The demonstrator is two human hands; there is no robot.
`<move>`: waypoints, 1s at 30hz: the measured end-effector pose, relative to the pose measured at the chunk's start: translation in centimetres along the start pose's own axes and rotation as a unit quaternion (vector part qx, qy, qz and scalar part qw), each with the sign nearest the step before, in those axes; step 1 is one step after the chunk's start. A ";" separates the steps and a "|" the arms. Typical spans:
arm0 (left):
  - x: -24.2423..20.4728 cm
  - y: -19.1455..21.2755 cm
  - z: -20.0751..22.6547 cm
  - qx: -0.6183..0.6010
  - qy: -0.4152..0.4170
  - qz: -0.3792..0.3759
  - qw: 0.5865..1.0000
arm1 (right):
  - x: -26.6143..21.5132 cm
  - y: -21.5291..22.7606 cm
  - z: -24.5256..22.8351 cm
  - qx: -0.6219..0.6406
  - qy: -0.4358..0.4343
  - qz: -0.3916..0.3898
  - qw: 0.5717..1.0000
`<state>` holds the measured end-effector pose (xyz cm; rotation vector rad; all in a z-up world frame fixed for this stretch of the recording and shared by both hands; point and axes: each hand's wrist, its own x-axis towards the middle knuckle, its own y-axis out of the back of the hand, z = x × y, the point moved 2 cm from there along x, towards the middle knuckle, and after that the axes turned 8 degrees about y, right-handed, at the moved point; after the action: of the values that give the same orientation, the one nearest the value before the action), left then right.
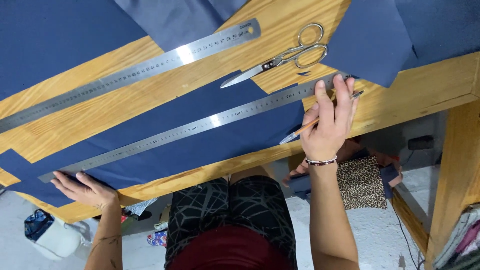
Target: The person measures and marks a large piece of blue fabric on a wooden table using a metal ruler and a pencil. They then use scissors to cut the fabric along the marked lines, creating several rectangular pieces.
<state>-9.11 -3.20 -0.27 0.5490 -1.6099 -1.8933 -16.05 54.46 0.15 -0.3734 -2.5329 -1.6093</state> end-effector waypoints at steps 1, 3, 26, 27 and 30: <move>0.0 -0.1 -0.1 0.000 0.000 0.000 1.000 | 0.0 -0.1 0.0 0.000 0.000 0.000 1.000; 0.0 -0.2 -0.4 -0.007 -0.004 0.005 1.000 | -0.1 -0.2 0.2 -0.004 0.004 0.011 1.000; -0.2 -0.1 -0.5 -0.004 0.000 0.007 1.000 | -0.1 0.1 -0.3 0.014 -0.015 0.004 1.000; -0.2 -0.2 -0.7 -0.003 -0.006 0.016 1.000 | -0.1 0.1 -0.3 0.010 -0.015 0.005 1.000; -0.2 -0.1 -0.6 -0.009 -0.004 0.007 1.000 | -0.1 0.1 -0.3 0.006 -0.008 0.010 1.000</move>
<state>-8.62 -3.50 -0.54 0.5219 -1.5949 -1.9001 -15.99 54.18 0.33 -0.4107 -2.5403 -1.5903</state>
